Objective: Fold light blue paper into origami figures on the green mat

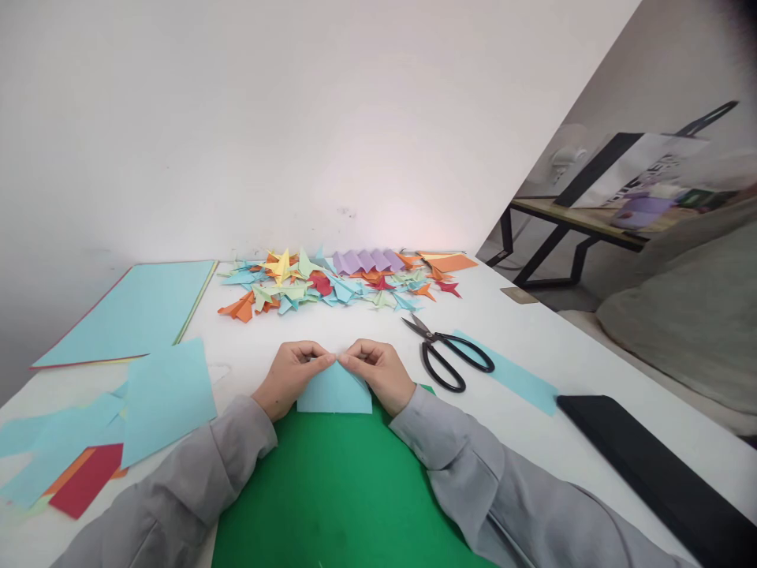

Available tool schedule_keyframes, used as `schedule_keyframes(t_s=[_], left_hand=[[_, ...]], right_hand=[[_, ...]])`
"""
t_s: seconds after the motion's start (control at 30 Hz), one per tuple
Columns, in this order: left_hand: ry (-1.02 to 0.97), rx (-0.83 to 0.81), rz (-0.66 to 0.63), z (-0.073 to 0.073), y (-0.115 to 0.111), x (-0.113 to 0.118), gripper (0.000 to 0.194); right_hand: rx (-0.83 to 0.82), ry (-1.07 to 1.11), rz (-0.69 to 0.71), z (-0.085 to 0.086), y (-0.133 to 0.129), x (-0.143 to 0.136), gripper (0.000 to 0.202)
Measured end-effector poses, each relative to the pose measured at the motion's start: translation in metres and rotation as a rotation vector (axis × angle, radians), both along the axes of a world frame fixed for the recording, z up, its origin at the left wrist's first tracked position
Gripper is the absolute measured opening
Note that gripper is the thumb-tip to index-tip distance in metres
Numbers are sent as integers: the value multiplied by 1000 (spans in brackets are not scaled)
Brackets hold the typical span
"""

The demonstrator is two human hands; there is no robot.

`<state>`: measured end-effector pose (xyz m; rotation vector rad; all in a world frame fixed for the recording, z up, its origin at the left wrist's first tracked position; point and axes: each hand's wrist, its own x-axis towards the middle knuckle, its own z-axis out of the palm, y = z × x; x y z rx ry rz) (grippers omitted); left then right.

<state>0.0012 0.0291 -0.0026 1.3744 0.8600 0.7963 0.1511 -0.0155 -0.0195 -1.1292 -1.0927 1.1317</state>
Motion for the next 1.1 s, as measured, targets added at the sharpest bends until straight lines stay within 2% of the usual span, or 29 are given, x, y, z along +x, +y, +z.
schedule_keyframes(t_s=[0.2, 0.37, 0.73, 0.97, 1.1], left_hand=[[19, 13, 41, -2, 0, 0, 27], [74, 140, -36, 1, -2, 0, 22], [66, 128, -64, 4, -3, 1, 21], [42, 83, -20, 0, 0, 0, 23], [48, 111, -15, 0, -1, 0, 22]], right_hand=[[-14, -40, 2, -2, 0, 0, 35], [58, -144, 28, -4, 1, 0, 37], [86, -172, 53, -3, 1, 0, 43], [-54, -60, 51, -1, 0, -2, 48], [29, -177, 67, -1, 0, -1, 47]])
